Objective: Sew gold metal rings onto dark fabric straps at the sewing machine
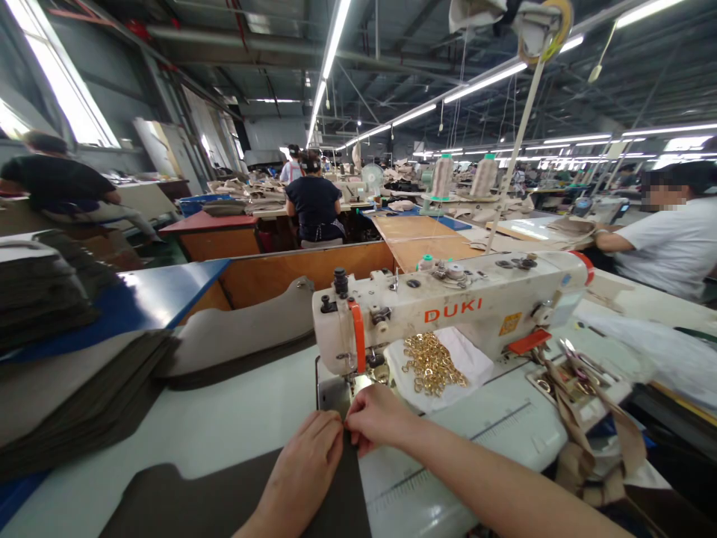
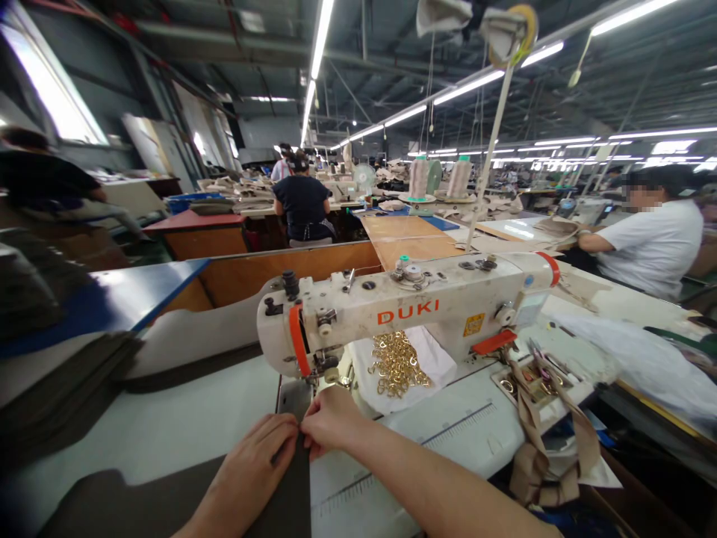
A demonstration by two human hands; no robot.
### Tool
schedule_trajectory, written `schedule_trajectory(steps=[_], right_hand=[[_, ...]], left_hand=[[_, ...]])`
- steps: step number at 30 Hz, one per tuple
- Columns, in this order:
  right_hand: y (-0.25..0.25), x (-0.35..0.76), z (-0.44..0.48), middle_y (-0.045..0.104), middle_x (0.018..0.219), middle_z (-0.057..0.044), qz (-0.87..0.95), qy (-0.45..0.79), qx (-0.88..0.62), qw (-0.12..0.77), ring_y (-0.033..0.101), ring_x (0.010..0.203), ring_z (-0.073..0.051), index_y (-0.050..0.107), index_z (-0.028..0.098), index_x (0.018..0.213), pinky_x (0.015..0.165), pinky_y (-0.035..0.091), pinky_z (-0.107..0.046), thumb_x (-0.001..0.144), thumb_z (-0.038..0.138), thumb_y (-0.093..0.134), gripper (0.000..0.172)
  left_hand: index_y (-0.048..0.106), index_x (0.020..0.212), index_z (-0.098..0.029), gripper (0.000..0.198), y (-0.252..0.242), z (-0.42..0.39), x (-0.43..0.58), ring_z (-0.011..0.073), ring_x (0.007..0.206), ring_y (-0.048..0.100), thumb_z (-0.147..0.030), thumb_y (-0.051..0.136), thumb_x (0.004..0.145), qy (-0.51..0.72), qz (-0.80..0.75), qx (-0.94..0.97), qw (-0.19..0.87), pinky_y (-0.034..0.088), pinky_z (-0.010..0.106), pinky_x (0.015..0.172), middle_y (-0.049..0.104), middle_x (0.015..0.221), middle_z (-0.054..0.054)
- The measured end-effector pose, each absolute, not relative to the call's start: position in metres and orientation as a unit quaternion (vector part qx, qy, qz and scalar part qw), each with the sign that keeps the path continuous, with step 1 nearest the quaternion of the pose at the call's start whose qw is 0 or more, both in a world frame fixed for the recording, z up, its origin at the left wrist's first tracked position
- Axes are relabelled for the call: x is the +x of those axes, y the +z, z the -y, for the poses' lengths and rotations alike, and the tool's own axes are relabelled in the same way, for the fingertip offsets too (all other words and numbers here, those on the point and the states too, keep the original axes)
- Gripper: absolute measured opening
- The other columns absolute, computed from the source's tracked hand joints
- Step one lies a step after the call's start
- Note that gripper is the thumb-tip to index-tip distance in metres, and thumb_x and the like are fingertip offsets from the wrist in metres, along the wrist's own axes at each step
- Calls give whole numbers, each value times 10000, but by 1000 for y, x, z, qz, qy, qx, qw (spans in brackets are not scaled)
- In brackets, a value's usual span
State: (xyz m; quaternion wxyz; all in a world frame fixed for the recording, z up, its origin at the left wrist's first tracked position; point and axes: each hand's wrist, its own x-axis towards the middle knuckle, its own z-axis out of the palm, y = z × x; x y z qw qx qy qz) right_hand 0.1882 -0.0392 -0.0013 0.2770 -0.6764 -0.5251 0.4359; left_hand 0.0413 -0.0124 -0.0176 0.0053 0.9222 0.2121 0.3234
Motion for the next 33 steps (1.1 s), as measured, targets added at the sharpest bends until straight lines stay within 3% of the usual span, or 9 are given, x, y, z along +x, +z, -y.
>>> schedule_trajectory(steps=[4, 6, 8, 12, 15, 33], right_hand=[[-1, 196, 49, 701, 671, -47, 588, 329, -682, 285, 666, 661, -204, 685, 179, 666, 627, 484, -288, 729, 119, 528, 179], [-4, 203, 58, 711, 828, -72, 623, 277, -671, 291, 644, 842, -226, 703, 183, 775, 767, 450, -321, 779, 153, 551, 155], [-9, 210, 68, 694, 889, -69, 679, 214, -640, 289, 605, 903, -215, 698, 193, 863, 815, 418, -315, 825, 174, 553, 152], [-18, 217, 79, 648, 846, -37, 781, 49, -571, 246, 541, 846, -189, 662, 212, 929, 741, 405, -281, 894, 192, 508, 159], [-19, 215, 80, 612, 813, -23, 799, -2, -567, 203, 510, 807, -183, 638, 215, 881, 692, 393, -275, 900, 191, 508, 133], [-21, 214, 79, 578, 822, -24, 823, -43, -540, 171, 484, 803, -180, 600, 188, 872, 708, 391, -289, 913, 183, 505, 104]], left_hand=[[582, 750, -205, 231, -17, 12, 41, 176, 705, 653, -103, 398, 845, 308, -227, 924, 20, 555, 294, 708, 679, 750, 35], [580, 759, -206, 215, -18, 12, 41, 178, 722, 654, -106, 409, 844, 308, -229, 923, 27, 551, 301, 722, 677, 762, 32], [570, 756, -207, 210, -18, 12, 42, 177, 708, 649, -106, 411, 848, 315, -228, 921, 29, 552, 304, 701, 671, 755, 27], [555, 751, -202, 234, -19, 12, 43, 174, 682, 644, -101, 380, 868, 340, -212, 916, 14, 557, 316, 687, 659, 732, 25], [549, 753, -202, 234, -20, 12, 43, 170, 687, 645, -103, 378, 880, 343, -208, 916, 8, 560, 314, 691, 660, 737, 25], [563, 770, -199, 200, -21, 10, 43, 160, 686, 643, -136, 414, 887, 346, -212, 913, 40, 554, 303, 689, 670, 735, 18]])
